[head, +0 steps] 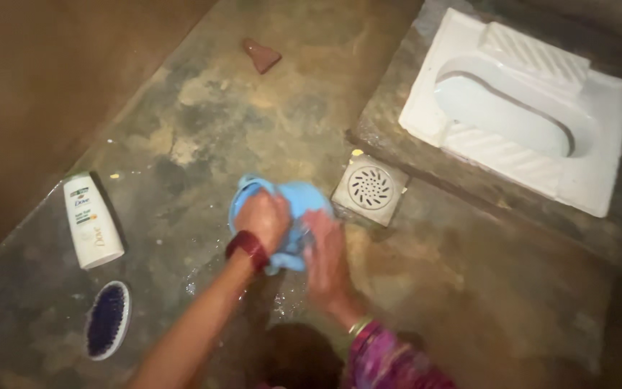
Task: The person washes and scrubs a small blue plastic pitcher by hand, using water and a small piece of cloth while crouching near a floor drain.
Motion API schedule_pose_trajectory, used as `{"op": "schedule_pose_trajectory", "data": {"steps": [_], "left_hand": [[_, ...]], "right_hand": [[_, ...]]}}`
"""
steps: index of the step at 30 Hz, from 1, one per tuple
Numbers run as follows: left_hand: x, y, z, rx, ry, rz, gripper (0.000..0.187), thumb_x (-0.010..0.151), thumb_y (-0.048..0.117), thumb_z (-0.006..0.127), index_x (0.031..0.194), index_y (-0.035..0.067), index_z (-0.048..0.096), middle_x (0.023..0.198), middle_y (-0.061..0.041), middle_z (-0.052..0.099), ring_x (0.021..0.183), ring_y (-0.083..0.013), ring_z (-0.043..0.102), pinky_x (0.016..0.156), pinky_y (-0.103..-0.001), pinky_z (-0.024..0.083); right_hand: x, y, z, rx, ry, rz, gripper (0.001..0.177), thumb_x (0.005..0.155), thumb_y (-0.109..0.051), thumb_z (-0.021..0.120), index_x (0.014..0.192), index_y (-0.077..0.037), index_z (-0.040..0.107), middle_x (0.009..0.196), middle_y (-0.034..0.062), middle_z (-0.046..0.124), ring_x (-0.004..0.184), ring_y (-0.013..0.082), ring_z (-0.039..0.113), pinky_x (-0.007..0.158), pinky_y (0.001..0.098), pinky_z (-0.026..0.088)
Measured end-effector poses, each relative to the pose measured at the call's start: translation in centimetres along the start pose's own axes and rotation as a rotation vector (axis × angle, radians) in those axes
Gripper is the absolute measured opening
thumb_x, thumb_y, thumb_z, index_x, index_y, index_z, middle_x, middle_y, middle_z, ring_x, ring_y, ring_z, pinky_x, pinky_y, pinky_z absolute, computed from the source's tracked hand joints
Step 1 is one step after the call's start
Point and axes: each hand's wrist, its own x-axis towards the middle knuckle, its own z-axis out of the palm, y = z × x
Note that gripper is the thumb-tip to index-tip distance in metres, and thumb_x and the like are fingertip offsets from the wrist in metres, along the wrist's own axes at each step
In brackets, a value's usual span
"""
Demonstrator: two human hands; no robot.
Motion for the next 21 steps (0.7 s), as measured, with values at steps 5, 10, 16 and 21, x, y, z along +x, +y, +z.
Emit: {"op": "schedule_pose_trajectory", "data": {"steps": [5, 10, 16, 21], "left_hand": [[-0.7, 4.3, 1.3, 0.08, -0.192, 0.23, 0.037, 0.093, 0.027, 0.053, 0.093, -0.007, 0.068, 0.074, -0.029, 0.069, 0.069, -0.0466, 0.069, 0.065, -0.056, 0.054], [2.8, 1.9, 2.1, 0.104, -0.157, 0.094, 0.039, 0.093, 0.031, 0.055, 0.08, -0.002, 0.073, 0.082, -0.029, 0.069, 0.078, -0.0476, 0.068, 0.072, -0.056, 0.054], [4.0, -8.7, 5.6, -0.198, -0.124, -0.111, 0.038, 0.086, 0.033, 0.064, 0.09, -0.002, 0.078, 0.087, -0.035, 0.068, 0.088, -0.0506, 0.068, 0.079, -0.053, 0.054], [5.5, -11.3, 9.7, -0.144, -0.108, -0.256, 0.046, 0.088, 0.032, 0.063, 0.086, -0.013, 0.069, 0.088, -0.038, 0.066, 0.092, -0.0515, 0.069, 0.083, -0.052, 0.056]], "right_hand": [[7.4, 14.8, 2.7, 0.133, -0.222, 0.228, 0.052, 0.108, -0.032, 0.046, 0.147, 0.002, 0.049, 0.158, 0.024, 0.044, 0.151, 0.0369, 0.036, 0.125, 0.0412, 0.027], [8.6, 14.7, 4.1, 0.344, -0.253, 0.57, 0.053, 0.104, -0.036, 0.048, 0.145, -0.001, 0.051, 0.153, 0.0189, 0.05, 0.145, 0.0304, 0.046, 0.118, 0.0375, 0.035], [-0.1, 2.5, 1.5, 0.246, 0.192, 0.163, 0.044, 0.112, -0.026, 0.036, 0.145, 0.001, 0.047, 0.146, 0.0204, 0.055, 0.139, 0.0346, 0.053, 0.119, 0.0443, 0.039], [5.0, 13.5, 5.3, 0.213, -0.044, 0.518, 0.05, 0.108, -0.029, 0.044, 0.145, 0.003, 0.05, 0.147, 0.0225, 0.055, 0.139, 0.0359, 0.049, 0.116, 0.0415, 0.036]]}}
